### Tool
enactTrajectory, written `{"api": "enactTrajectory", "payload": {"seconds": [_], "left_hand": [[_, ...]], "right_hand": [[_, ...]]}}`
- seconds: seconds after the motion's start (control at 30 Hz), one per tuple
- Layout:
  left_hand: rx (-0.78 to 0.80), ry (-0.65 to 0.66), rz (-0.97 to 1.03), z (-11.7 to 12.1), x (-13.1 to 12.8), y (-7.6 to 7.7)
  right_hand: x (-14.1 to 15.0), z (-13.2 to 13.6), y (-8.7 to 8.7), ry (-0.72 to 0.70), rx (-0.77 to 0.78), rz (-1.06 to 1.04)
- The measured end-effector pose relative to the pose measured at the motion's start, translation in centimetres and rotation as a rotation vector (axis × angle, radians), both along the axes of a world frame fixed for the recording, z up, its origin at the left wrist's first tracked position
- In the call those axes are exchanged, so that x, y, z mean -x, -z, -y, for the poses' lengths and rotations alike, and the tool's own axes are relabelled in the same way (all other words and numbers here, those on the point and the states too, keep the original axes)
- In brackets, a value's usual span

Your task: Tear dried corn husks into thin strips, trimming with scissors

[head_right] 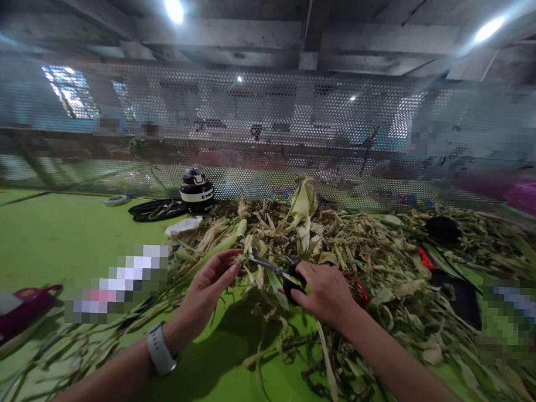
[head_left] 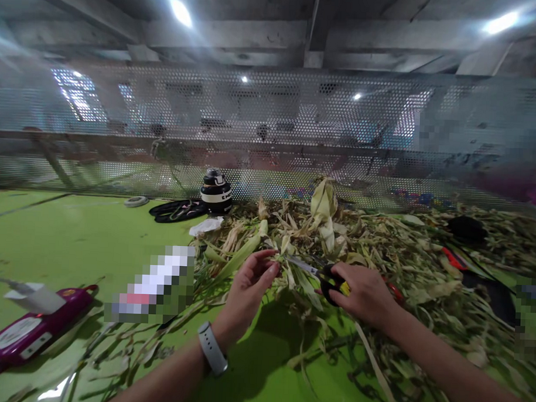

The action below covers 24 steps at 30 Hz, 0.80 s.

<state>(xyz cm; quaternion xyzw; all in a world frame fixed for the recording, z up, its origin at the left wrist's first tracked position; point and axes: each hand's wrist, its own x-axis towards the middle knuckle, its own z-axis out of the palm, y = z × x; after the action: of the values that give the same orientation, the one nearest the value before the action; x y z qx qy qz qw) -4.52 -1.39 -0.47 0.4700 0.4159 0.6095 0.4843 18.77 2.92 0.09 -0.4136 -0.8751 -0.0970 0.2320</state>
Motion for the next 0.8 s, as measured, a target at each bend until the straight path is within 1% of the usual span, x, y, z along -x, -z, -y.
{"api": "enactTrajectory", "payload": {"seconds": [0.27,0.6,0.67,0.8], "left_hand": [[0.016,0.004,-0.016,-0.01,-0.15,-0.35],[-0.005,0.044,-0.079,-0.22,0.02,0.17],[0.002,0.045,-0.079,-0.20,0.01,0.14],[0.014,0.040,-0.100,-0.14,0.02,-0.02]], "right_hand": [[-0.22,-0.14,0.03,-0.051,-0.071,0.025],[-0.33,-0.24,-0.04,-0.071,-0.124,0.060],[-0.43,-0.27,-0.14,-0.074,-0.115,0.075],[-0.72,-0.36,-0.46,-0.082,-0.050,0.086]]}}
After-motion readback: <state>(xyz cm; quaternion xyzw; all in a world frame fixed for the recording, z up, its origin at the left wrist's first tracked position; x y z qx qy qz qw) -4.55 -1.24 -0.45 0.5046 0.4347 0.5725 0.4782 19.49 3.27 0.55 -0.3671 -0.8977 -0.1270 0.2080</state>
